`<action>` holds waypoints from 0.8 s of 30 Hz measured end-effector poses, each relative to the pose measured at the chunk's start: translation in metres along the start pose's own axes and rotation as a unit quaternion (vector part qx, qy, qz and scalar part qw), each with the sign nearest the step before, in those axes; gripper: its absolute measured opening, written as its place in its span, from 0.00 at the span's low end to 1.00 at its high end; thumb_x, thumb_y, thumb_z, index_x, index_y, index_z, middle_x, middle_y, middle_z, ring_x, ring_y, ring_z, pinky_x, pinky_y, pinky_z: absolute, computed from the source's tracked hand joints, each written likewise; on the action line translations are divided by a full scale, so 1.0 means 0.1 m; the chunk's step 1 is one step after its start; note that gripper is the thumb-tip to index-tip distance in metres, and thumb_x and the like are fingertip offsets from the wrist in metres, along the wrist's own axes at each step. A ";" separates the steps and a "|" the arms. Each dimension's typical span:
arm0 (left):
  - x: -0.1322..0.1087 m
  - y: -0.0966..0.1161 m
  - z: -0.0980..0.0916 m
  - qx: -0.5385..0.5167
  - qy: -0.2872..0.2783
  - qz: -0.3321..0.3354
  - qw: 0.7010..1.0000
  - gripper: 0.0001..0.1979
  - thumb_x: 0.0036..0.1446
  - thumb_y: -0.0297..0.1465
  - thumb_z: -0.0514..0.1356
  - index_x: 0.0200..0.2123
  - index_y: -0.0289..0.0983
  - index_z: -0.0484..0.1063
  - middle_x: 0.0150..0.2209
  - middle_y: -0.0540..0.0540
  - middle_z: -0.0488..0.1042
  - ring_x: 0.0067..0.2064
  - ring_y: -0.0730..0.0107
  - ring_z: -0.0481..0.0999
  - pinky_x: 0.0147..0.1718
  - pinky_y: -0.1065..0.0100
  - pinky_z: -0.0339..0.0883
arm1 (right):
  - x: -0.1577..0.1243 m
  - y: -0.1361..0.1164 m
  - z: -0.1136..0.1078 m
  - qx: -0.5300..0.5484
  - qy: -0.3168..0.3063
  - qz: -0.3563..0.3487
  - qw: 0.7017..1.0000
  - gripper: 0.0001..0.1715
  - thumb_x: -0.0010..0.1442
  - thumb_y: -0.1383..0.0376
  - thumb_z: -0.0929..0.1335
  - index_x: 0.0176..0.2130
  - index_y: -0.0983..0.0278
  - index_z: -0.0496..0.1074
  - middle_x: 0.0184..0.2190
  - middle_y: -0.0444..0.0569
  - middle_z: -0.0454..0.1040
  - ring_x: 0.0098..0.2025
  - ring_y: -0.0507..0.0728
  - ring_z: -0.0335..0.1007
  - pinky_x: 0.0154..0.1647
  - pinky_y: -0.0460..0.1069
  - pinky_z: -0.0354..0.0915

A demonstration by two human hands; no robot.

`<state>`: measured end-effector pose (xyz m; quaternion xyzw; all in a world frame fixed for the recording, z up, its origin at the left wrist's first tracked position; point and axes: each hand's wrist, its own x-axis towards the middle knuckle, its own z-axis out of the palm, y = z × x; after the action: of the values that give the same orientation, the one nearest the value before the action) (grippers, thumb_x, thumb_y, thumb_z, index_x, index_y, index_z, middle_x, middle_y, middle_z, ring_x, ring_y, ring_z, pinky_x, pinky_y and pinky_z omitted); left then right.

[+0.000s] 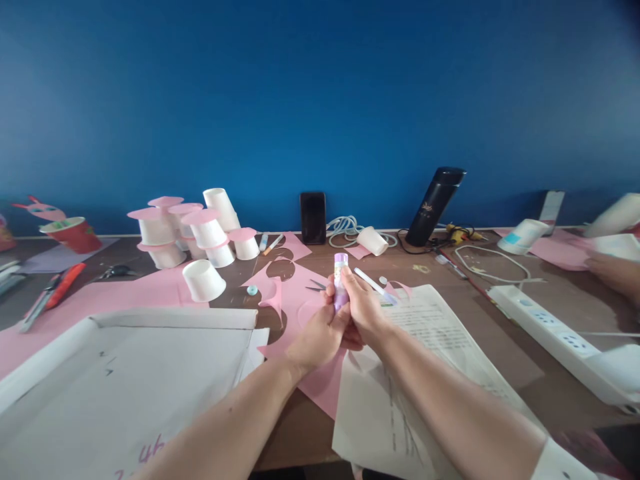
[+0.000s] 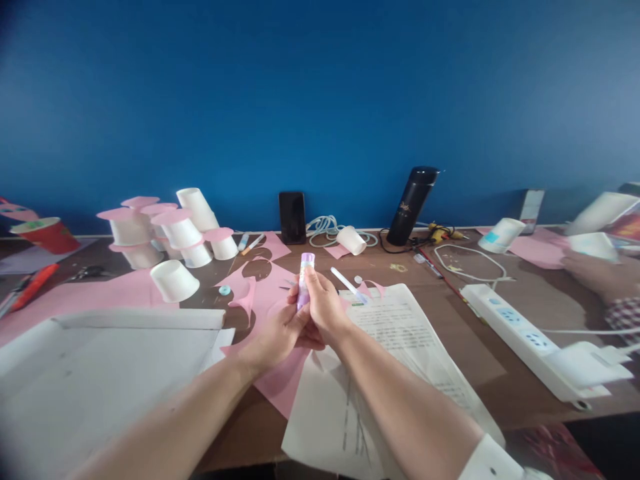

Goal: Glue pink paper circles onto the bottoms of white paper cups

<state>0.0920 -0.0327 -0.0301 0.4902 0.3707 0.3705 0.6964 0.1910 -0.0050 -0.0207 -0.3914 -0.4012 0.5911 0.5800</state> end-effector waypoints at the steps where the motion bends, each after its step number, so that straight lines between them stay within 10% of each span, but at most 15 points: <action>1: -0.02 0.02 0.03 -0.008 0.001 -0.005 1.000 0.18 0.60 0.41 0.56 0.47 0.36 0.67 0.29 0.44 0.77 0.30 0.62 0.79 0.30 0.62 0.73 | 0.00 -0.01 0.00 0.016 0.001 0.004 1.000 0.23 0.55 0.45 0.68 0.31 0.63 0.70 0.23 0.44 0.72 0.22 0.51 0.68 0.23 0.46 0.65; 24: -0.02 0.09 0.04 0.030 0.049 0.024 0.998 0.25 0.54 0.49 0.58 0.43 0.34 0.67 0.31 0.43 0.76 0.30 0.62 0.79 0.26 0.66 0.73 | 0.04 -0.05 -0.08 0.012 -0.021 0.019 1.000 0.27 0.54 0.44 0.68 0.41 0.62 0.73 0.30 0.48 0.77 0.22 0.52 0.69 0.17 0.46 0.58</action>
<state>0.0932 -0.0338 -0.0206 0.5013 0.4034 0.3992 0.6531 0.2003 -0.0003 -0.0195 -0.3791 -0.3991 0.6148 0.5648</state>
